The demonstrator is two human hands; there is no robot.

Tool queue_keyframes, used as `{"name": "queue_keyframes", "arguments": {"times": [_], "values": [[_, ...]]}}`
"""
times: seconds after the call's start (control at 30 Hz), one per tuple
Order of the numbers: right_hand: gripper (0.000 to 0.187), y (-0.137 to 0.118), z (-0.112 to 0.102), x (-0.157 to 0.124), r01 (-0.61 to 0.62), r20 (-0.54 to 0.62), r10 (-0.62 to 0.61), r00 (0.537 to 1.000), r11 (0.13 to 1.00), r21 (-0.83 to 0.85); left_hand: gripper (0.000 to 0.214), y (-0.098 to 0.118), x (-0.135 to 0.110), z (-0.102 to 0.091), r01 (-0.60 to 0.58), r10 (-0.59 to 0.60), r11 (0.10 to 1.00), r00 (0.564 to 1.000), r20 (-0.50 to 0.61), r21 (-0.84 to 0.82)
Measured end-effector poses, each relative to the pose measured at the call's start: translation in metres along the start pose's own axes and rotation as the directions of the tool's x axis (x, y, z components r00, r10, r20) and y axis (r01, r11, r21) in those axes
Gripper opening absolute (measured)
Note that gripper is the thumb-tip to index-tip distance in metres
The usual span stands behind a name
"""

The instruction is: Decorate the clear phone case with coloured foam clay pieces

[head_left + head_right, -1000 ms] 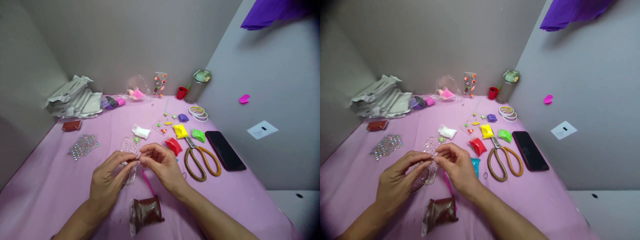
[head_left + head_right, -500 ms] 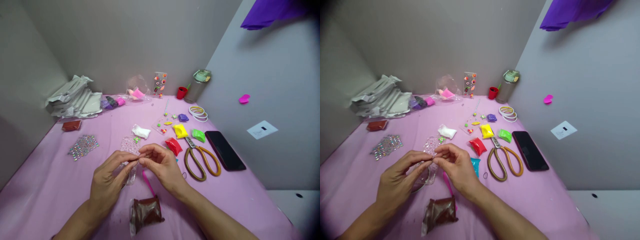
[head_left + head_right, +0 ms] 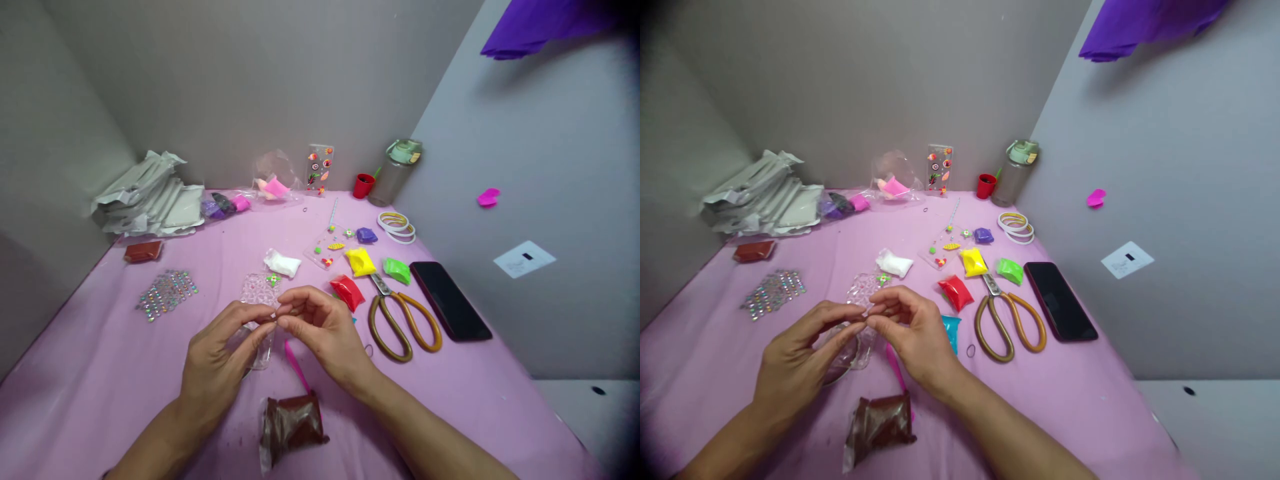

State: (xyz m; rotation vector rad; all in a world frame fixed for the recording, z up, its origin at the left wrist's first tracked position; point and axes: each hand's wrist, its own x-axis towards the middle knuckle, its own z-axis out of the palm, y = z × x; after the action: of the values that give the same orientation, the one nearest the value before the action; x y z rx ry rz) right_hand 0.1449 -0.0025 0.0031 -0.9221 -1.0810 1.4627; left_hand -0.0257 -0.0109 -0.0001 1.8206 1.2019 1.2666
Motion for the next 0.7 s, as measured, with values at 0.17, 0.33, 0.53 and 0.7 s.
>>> {"name": "queue_keyframes", "arguments": {"times": [0.17,0.33,0.53,0.7], "values": [[0.024,-0.0012,0.0009,-0.0001,-0.004,0.008,0.004,1.0,0.999,0.039,0.011,-0.0008,-0.0003,-0.001,-0.004,0.004,1.0,1.0,-0.009,-0.004],[0.017,-0.0026,0.0003,-0.0004,0.004,0.033,-0.003,0.999,0.999,-0.032,0.012,-0.0029,-0.0014,-0.0015,-0.006,0.006,1.0,1.0,-0.011,-0.002],[0.014,-0.0023,-0.0012,-0.0009,0.028,0.044,-0.025,0.999,0.997,-0.071,0.012,-0.003,-0.0005,-0.0002,-0.009,0.009,1.0,1.0,0.017,-0.001],[0.015,-0.0028,-0.0026,-0.0004,0.046,0.053,-0.04,0.998,0.993,-0.105,0.011,-0.0038,-0.0005,0.0001,-0.002,0.002,1.0,1.0,0.01,0.012]]}}
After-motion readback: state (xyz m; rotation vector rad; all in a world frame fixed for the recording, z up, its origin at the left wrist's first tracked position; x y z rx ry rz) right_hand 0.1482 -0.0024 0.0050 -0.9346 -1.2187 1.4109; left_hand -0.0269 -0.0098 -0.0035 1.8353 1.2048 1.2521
